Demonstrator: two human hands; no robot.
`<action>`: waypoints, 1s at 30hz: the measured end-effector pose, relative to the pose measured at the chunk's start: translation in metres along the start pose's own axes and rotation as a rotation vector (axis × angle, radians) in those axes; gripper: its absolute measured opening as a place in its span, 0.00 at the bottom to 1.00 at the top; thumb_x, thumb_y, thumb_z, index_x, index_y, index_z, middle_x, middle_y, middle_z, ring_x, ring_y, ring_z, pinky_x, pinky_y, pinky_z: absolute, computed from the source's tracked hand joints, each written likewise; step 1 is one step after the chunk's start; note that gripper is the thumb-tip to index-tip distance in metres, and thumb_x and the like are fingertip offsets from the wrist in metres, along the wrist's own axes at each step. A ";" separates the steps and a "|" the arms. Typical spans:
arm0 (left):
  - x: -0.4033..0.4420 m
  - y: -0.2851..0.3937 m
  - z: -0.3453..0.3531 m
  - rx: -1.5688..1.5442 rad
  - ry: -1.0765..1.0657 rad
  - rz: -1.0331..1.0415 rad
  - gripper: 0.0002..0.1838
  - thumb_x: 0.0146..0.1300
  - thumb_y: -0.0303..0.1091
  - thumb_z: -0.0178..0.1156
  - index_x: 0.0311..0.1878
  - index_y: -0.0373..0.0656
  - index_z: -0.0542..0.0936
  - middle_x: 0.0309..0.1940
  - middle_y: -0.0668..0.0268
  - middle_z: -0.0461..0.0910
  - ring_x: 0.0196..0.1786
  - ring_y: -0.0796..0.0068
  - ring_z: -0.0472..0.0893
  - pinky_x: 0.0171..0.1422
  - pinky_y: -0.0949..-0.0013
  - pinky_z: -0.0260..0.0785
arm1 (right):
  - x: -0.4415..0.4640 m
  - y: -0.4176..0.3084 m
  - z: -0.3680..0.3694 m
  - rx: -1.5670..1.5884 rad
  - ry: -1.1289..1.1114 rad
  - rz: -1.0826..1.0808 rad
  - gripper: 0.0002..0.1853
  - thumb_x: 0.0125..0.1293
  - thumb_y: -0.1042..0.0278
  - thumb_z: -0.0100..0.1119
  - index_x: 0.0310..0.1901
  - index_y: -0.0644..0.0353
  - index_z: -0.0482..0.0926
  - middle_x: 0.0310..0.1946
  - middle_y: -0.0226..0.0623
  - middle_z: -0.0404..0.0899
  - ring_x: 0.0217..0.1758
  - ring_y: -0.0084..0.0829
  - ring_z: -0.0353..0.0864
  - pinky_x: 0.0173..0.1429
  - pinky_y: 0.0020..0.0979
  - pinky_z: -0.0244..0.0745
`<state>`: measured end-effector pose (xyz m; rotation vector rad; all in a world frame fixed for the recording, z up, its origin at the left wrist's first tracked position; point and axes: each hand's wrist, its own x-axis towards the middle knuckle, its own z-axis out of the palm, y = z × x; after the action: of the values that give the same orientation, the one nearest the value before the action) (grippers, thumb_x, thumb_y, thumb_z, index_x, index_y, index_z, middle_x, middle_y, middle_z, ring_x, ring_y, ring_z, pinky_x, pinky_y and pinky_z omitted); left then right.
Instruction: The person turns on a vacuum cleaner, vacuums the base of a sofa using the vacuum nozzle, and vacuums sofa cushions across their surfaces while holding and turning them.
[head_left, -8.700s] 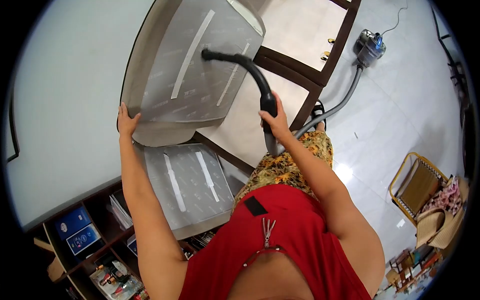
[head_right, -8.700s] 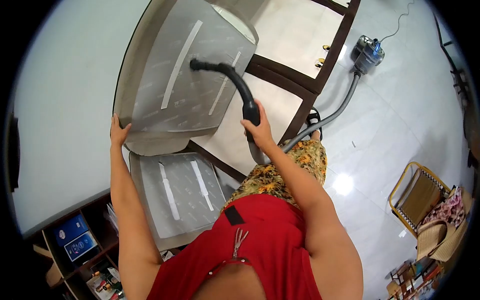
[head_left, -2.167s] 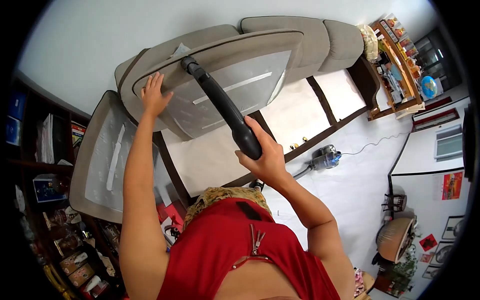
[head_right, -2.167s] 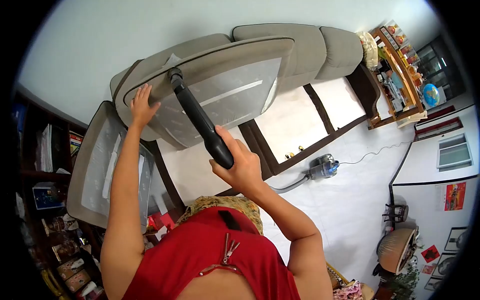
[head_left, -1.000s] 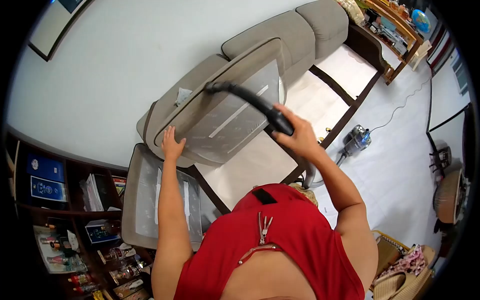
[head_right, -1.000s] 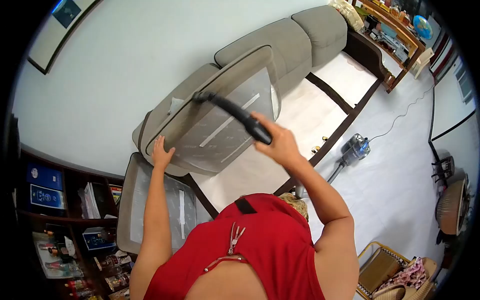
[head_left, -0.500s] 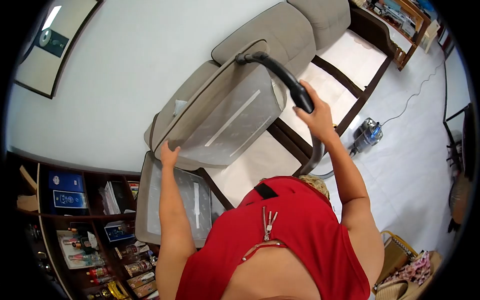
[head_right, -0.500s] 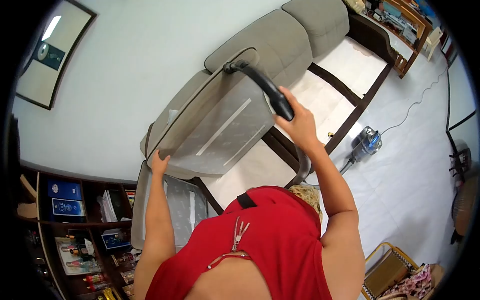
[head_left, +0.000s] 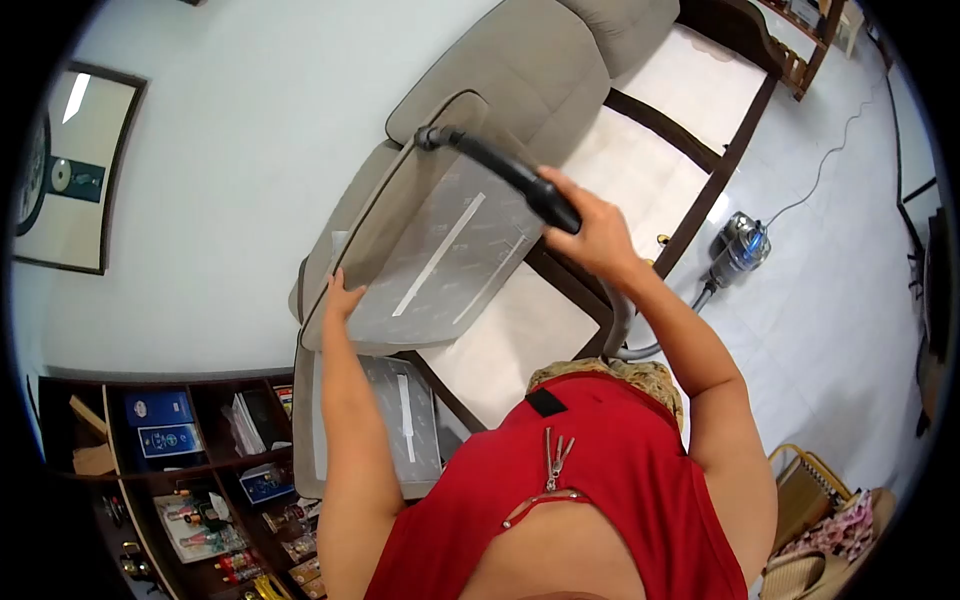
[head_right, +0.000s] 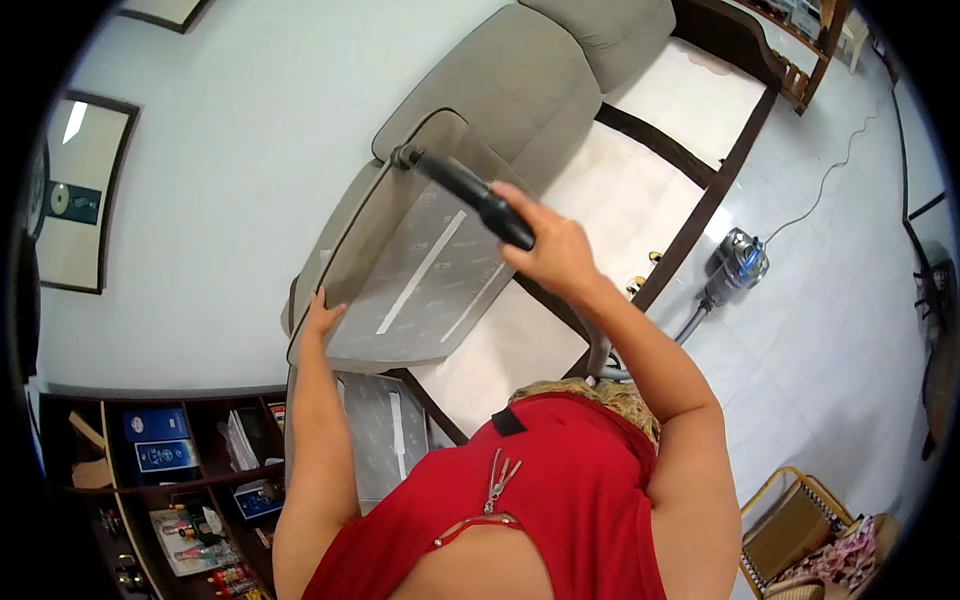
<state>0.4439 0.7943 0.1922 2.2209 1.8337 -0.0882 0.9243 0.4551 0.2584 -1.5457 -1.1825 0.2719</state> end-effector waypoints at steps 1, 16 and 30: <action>-0.001 -0.001 -0.002 -0.013 -0.002 0.002 0.55 0.52 0.51 0.74 0.79 0.45 0.56 0.79 0.42 0.48 0.79 0.45 0.55 0.80 0.56 0.54 | 0.004 0.003 -0.010 0.003 -0.011 0.075 0.39 0.51 0.61 0.66 0.69 0.39 0.70 0.44 0.49 0.84 0.41 0.50 0.85 0.47 0.42 0.79; 0.023 0.024 0.006 0.221 0.251 0.219 0.50 0.56 0.52 0.70 0.78 0.47 0.58 0.79 0.50 0.53 0.79 0.48 0.54 0.79 0.50 0.53 | 0.006 -0.006 0.009 0.305 0.218 0.244 0.40 0.53 0.63 0.68 0.71 0.47 0.68 0.44 0.46 0.84 0.42 0.38 0.85 0.50 0.32 0.77; 0.086 0.107 -0.004 0.141 0.166 0.239 0.52 0.55 0.57 0.69 0.78 0.45 0.58 0.73 0.46 0.61 0.74 0.45 0.62 0.77 0.52 0.58 | -0.063 0.137 0.050 0.491 0.253 0.718 0.40 0.57 0.68 0.69 0.73 0.50 0.66 0.40 0.36 0.79 0.31 0.25 0.79 0.37 0.27 0.76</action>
<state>0.5651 0.8593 0.1954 2.5994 1.6707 0.0129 0.9314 0.4527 0.0991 -1.4496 -0.2875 0.7528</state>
